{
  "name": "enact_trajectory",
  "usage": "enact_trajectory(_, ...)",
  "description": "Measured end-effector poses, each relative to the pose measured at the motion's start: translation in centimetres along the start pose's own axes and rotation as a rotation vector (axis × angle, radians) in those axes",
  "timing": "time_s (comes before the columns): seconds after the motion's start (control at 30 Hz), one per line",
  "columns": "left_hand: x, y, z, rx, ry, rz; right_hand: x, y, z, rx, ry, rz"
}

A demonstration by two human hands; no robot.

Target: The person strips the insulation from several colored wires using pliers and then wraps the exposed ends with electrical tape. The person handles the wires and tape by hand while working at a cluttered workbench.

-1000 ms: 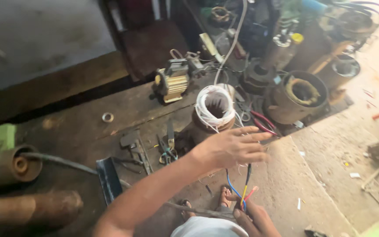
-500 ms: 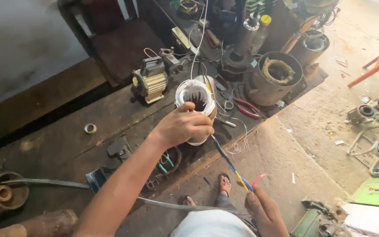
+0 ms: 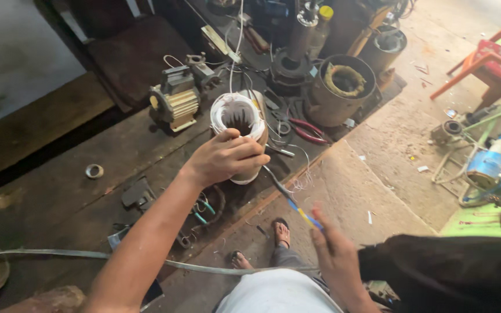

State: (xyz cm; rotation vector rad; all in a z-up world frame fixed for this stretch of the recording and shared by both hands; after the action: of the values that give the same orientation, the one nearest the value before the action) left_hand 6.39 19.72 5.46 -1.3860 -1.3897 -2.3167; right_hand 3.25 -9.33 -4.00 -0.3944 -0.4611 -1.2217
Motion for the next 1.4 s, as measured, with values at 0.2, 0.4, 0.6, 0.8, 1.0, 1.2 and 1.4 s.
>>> enact_trajectory(0.2,0.0,-0.3,-0.3,0.058,-0.023,0.006,-1.7,0.8,-1.8,-0.091,0.366,0.443)
enact_trajectory(0.4,0.3,0.0,-1.2,0.101,0.028,-0.034,-0.7,1.3,-2.9,-0.154,0.615,0.351)
enact_trajectory(0.6,1.2,0.1,-3.5,0.118,0.114,-0.038,-1.7,0.5,-3.5,-0.181,0.622,0.297)
enact_trajectory(0.8,1.0,1.2,-10.8,0.01,0.002,-0.065,-2.1,-0.1,-3.3,-0.128,0.583,0.37)
enact_trajectory(1.0,0.5,1.0,-11.9,0.078,-0.202,-0.063,-1.7,0.3,-2.0,-0.116,0.575,0.277)
enact_trajectory(1.2,0.2,0.9,-12.0,0.247,-0.297,-0.038,-2.2,0.3,-1.6,-0.124,0.525,0.209)
enact_trajectory(1.4,0.9,1.8,-11.9,0.297,-0.251,0.023,-2.2,0.5,-1.5,-0.07,0.54,0.345)
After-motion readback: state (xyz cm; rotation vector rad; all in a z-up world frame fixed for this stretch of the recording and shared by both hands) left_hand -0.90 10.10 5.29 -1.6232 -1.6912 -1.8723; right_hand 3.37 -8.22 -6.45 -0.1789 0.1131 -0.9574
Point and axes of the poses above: each hand's wrist, its own y-axis towards the middle knuckle, its own x-axis out of the back of the hand, z = x × y, the point moved 6 cm from there along y, towards the middle knuckle
